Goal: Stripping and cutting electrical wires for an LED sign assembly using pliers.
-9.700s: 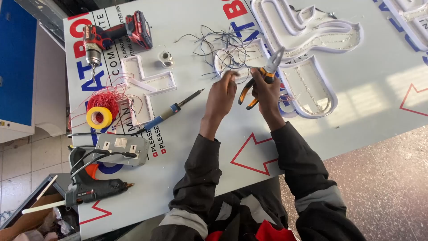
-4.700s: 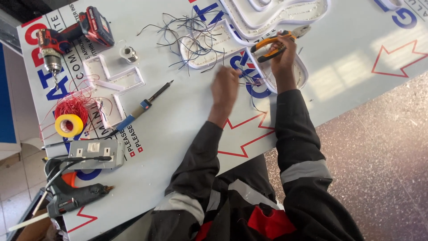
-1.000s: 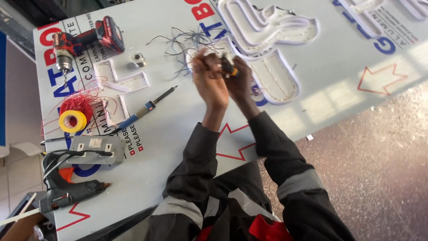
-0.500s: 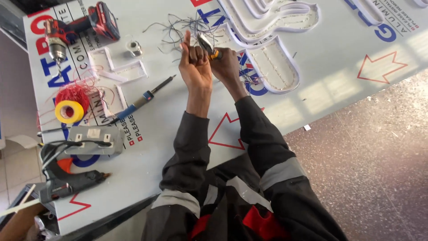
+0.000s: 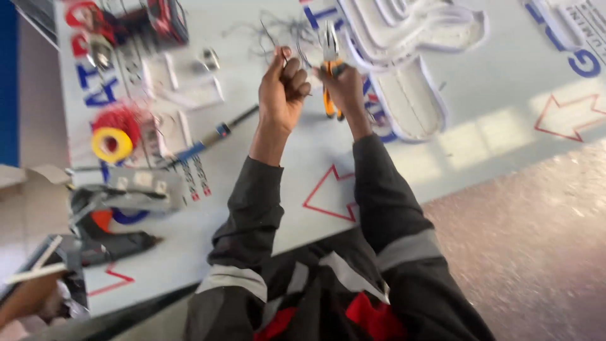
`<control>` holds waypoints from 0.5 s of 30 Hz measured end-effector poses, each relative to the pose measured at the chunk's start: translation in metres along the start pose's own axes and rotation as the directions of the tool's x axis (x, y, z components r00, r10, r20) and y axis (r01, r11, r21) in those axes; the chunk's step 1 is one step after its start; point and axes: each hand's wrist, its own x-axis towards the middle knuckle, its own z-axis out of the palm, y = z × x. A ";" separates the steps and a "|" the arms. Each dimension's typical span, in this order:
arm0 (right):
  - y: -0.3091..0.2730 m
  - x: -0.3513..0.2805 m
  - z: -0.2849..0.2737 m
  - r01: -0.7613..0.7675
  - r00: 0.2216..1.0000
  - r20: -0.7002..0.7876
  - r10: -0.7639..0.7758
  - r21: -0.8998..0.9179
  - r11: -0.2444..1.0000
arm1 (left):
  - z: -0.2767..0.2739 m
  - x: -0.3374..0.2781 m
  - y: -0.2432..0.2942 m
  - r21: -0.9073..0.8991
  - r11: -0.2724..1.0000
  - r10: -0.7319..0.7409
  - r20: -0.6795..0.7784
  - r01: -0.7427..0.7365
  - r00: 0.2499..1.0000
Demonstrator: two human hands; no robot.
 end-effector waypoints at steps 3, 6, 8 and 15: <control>-0.025 -0.012 -0.001 0.038 0.999 0.012 -0.038 0.014 0.999 | 0.017 0.011 0.021 0.073 0.992 -0.103 -0.043 0.106 0.994; -0.036 -0.017 0.000 -0.067 0.998 -0.017 0.068 0.033 0.997 | 0.016 0.015 0.021 0.345 0.935 -0.083 -0.009 0.081 0.997; -0.043 -0.021 -0.004 -0.069 0.997 -0.014 0.071 0.098 0.993 | 0.025 0.006 0.031 0.515 0.853 -0.118 0.027 0.087 0.993; -0.024 -0.021 -0.001 0.237 0.971 -0.038 -0.238 -0.018 0.971 | -0.009 0.020 0.037 0.922 0.387 0.109 -0.039 -0.006 0.993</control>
